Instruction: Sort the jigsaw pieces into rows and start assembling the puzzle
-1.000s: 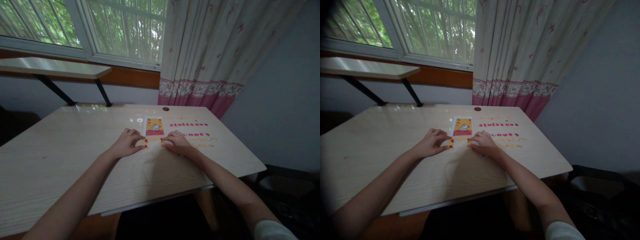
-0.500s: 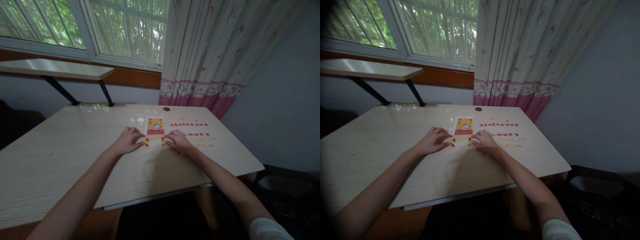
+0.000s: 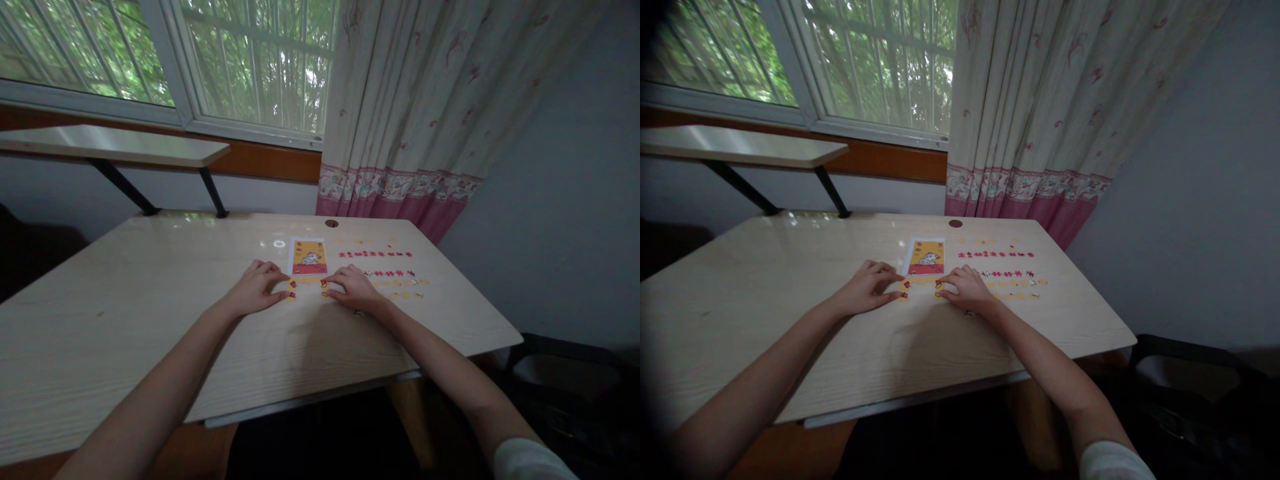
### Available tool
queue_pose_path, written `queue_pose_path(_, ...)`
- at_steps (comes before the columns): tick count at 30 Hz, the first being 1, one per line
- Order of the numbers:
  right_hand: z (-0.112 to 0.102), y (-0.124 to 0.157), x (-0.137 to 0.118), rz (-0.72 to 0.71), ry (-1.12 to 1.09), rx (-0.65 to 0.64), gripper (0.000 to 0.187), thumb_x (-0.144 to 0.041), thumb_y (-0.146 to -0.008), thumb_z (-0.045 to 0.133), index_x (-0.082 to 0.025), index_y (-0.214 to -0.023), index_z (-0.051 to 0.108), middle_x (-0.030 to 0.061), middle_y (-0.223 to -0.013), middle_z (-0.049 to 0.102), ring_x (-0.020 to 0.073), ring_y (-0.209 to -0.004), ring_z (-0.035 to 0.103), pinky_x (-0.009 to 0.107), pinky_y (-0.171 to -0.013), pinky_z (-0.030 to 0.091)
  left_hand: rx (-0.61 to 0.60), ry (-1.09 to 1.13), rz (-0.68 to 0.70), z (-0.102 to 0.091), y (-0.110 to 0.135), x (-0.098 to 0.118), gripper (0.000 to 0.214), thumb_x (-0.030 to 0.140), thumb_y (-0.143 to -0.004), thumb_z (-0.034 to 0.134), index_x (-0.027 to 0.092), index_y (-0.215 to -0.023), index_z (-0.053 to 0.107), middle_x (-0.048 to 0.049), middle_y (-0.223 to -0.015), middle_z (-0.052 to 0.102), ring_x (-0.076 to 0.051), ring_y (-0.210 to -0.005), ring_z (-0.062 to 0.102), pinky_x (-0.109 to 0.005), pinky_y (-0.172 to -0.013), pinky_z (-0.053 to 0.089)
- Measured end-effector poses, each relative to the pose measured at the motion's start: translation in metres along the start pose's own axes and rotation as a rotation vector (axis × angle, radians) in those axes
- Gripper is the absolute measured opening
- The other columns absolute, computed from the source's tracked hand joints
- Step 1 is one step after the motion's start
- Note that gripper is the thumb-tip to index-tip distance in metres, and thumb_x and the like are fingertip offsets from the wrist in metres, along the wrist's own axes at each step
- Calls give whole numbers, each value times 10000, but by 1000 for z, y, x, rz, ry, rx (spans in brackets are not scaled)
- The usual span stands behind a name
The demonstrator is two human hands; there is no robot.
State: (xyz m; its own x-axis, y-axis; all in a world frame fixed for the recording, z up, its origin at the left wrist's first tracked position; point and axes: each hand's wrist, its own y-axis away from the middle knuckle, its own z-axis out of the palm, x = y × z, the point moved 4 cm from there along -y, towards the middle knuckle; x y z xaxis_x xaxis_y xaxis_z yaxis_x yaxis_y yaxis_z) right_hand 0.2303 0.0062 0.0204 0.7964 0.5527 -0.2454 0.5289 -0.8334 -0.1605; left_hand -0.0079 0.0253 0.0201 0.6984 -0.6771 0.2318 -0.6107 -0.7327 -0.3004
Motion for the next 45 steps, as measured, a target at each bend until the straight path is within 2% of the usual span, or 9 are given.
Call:
queue_pose_path(37,-2,3,-1,-26,-24,38,361,-433,-852,492,-237,-1135,600,64,-1017,610,181,-950,475,322,-861,333,0,7,17,1,0,-2,469,559,-766,521,223,-1067,649,-90,-975,584,-234,-894,470,-378,-826,358)
queue_pose_path(41,-14,-6,23,28,-89,133,295,-380,-855,485,-185,-1004,650,47,-899,650,150,-847,532,290,-817,356,-12,24,26,0,0,0,462,542,-778,513,213,-1073,646,-97,-978,588,-236,-896,478,-384,-826,359)
queue_pose_path(43,-24,-17,50,143,-98,159,273,-326,-863,455,-160,-907,668,44,-827,663,134,-764,551,258,-739,375,-8,31,30,0,1,0,454,540,-780,511,216,-1066,648,-96,-981,592,-236,-894,482,-390,-826,358)
queue_pose_path(45,-33,-30,81,288,-26,145,259,-283,-851,455,-151,-908,670,57,-840,672,136,-747,562,238,-677,378,-2,34,29,0,1,0,445,537,-781,511,221,-1062,650,-94,-985,594,-234,-891,485,-393,-829,355)
